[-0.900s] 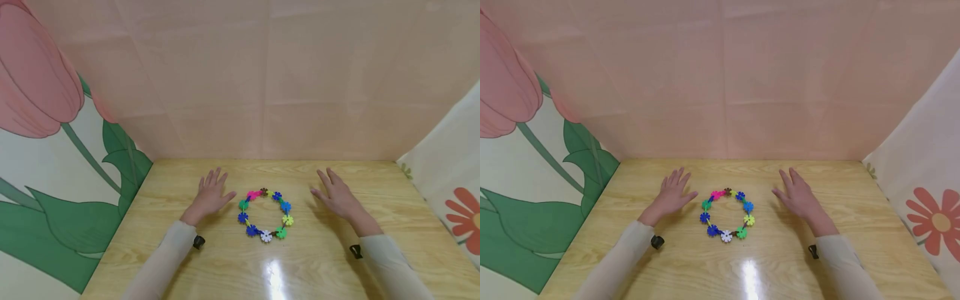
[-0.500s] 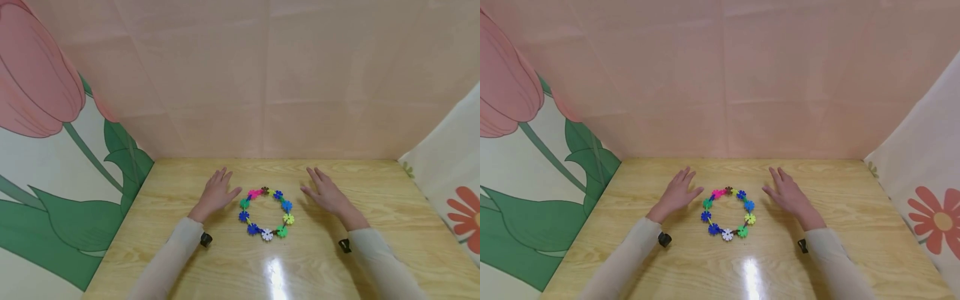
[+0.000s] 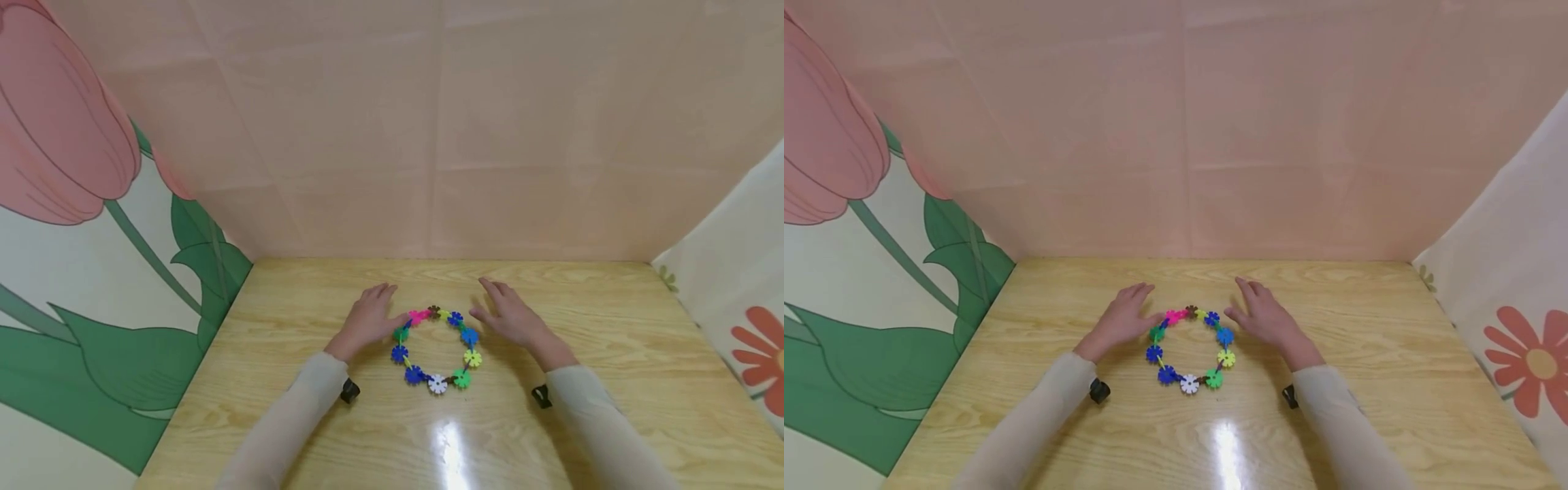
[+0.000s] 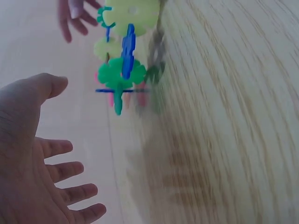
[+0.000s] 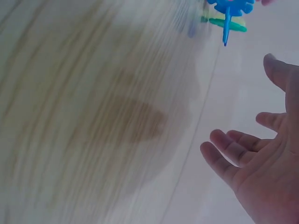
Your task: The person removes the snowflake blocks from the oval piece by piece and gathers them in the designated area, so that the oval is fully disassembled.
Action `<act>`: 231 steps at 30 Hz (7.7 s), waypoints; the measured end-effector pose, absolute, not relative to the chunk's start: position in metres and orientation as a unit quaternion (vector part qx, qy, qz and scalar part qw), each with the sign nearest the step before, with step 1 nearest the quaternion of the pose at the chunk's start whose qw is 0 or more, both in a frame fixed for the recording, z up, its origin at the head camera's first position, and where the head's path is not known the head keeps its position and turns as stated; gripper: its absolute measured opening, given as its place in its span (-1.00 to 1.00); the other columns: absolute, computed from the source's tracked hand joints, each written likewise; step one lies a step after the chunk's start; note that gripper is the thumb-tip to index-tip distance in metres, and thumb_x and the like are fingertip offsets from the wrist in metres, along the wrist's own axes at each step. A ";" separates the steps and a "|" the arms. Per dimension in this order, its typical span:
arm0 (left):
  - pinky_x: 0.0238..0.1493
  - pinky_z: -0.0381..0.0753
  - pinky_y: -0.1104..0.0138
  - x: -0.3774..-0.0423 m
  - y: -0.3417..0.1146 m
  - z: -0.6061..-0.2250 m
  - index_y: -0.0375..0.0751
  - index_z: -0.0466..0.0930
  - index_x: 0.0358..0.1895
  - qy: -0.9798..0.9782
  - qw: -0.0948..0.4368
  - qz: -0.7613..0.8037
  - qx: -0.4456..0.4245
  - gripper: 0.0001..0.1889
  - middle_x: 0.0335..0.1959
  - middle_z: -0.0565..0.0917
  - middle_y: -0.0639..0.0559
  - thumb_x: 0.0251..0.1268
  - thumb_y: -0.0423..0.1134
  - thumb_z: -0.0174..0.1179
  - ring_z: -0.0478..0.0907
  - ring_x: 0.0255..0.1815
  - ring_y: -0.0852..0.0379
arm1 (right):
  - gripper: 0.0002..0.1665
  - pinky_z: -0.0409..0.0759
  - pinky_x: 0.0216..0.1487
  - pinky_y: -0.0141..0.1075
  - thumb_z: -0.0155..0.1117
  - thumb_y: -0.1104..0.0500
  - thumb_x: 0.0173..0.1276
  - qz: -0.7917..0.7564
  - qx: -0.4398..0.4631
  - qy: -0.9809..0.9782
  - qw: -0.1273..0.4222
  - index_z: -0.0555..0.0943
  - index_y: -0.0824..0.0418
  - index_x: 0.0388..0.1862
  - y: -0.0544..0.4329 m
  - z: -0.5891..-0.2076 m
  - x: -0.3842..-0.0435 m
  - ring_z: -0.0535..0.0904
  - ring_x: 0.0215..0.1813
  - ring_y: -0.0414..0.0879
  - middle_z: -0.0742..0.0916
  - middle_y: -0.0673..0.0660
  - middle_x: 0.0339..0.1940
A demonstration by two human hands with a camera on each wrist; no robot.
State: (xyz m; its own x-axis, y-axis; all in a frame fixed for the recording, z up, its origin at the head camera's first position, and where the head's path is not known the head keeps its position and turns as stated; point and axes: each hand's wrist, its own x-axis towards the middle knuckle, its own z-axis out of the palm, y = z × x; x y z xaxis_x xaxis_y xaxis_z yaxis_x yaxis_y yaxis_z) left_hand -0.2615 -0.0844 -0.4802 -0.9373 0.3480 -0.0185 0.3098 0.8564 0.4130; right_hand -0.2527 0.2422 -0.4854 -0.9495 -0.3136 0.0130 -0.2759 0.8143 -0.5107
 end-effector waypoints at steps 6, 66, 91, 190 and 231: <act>0.43 0.31 -0.10 -0.264 -0.074 -0.483 -0.07 0.18 0.58 0.962 0.054 0.200 0.178 -0.12 0.54 0.27 -0.12 0.34 0.32 0.16 0.19 0.52 -0.16 | -0.01 0.28 0.34 0.38 0.14 -0.27 0.51 -0.261 -0.166 0.950 0.041 0.01 0.18 0.66 0.230 -0.486 -0.255 0.25 0.45 0.44 0.28 0.47 0.49; -0.06 0.64 0.36 -0.236 -0.054 -0.428 -0.15 0.57 0.24 0.899 0.057 0.339 0.270 -0.62 0.06 0.64 0.02 0.41 -0.25 0.30 0.62 -0.03 0.15 | -0.58 0.59 -0.30 -0.25 0.28 -0.03 0.50 -0.374 -0.251 0.892 0.026 0.63 0.13 0.21 0.189 -0.431 -0.226 0.59 -0.35 -0.15 0.74 0.03 -0.18; -0.06 0.62 0.44 -0.179 -0.063 -0.419 -0.19 0.56 0.13 0.802 -0.047 0.410 0.432 -0.72 0.02 0.62 0.04 0.51 -0.15 0.19 0.56 -0.06 0.22 | -0.54 0.68 -0.38 -0.36 0.45 0.28 0.31 -0.433 -0.343 0.827 -0.100 0.61 0.23 0.18 0.186 -0.418 -0.156 0.67 -0.46 -0.28 0.75 0.18 0.05; -0.15 0.59 0.60 -0.172 -0.050 -0.410 -0.27 0.75 -0.13 0.777 -0.177 0.411 0.442 -0.89 -0.24 0.78 -0.02 0.37 -0.33 0.33 0.69 -0.22 0.22 | -0.49 0.68 -0.20 -0.30 0.49 0.39 0.18 -0.395 -0.385 0.815 -0.178 0.65 0.17 0.14 0.185 -0.408 -0.153 0.68 -0.23 -0.28 0.77 -0.02 -0.12; -0.23 0.56 0.65 -0.178 -0.039 -0.424 -0.34 0.67 -0.21 0.733 -0.270 0.402 0.478 -0.92 -0.33 0.73 -0.07 0.26 -0.45 0.27 0.66 -0.35 0.19 | -0.50 0.62 -0.02 -0.42 0.47 0.40 0.21 -0.406 -0.382 0.811 -0.178 0.65 0.20 0.15 0.184 -0.411 -0.150 0.50 -0.58 -0.47 0.76 0.03 -0.09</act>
